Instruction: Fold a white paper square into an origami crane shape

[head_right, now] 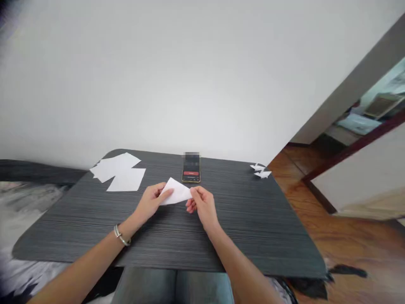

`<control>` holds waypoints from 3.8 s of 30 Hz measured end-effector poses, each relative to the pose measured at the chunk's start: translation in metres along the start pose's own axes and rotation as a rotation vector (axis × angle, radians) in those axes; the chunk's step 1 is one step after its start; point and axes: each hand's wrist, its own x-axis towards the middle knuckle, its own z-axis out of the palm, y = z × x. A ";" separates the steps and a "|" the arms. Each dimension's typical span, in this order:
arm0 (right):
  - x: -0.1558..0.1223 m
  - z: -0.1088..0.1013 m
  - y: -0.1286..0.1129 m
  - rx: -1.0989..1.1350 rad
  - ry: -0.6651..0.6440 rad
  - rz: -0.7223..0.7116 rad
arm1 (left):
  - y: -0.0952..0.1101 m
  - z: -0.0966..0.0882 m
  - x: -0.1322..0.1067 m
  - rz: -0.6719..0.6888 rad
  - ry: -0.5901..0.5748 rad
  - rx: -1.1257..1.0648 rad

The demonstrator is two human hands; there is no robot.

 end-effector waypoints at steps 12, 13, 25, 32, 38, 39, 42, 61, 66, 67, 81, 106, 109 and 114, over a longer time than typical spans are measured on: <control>0.001 -0.001 -0.004 0.040 0.011 0.035 | 0.000 0.000 -0.001 0.023 0.070 0.000; 0.001 -0.001 -0.004 0.043 0.013 0.033 | 0.001 0.000 -0.001 0.029 0.078 0.013; 0.001 -0.003 -0.007 0.061 0.081 -0.055 | 0.005 0.000 -0.003 0.063 0.148 0.120; 0.002 -0.005 -0.009 0.000 0.092 -0.060 | 0.004 0.000 -0.003 0.037 0.130 0.147; 0.003 -0.006 -0.009 -0.030 0.099 -0.080 | 0.004 0.000 -0.002 0.014 0.134 0.092; 0.003 -0.007 -0.008 -0.036 0.101 -0.083 | 0.004 0.000 -0.002 0.006 0.130 0.079; 0.004 -0.008 -0.007 -0.053 0.109 -0.090 | 0.003 -0.001 -0.002 -0.027 0.101 0.029; 0.001 -0.001 -0.007 0.134 0.128 -0.053 | 0.016 -0.001 -0.006 0.069 0.276 -0.253; 0.000 0.002 -0.007 0.146 0.159 -0.069 | 0.016 -0.002 -0.007 0.053 0.313 -0.284; 0.000 0.002 -0.007 0.142 0.167 -0.074 | 0.016 -0.003 -0.007 0.041 0.315 -0.293; 0.000 0.001 -0.006 0.058 0.235 -0.156 | 0.015 -0.003 -0.007 0.023 0.268 -0.281; 0.000 -0.001 -0.007 0.086 0.228 -0.120 | 0.012 -0.003 -0.005 -0.009 0.258 -0.360; 0.000 0.000 -0.007 0.101 0.237 -0.131 | 0.015 -0.003 -0.004 -0.020 0.245 -0.406; 0.001 0.000 -0.006 0.127 0.246 -0.148 | 0.014 -0.003 -0.004 -0.027 0.247 -0.447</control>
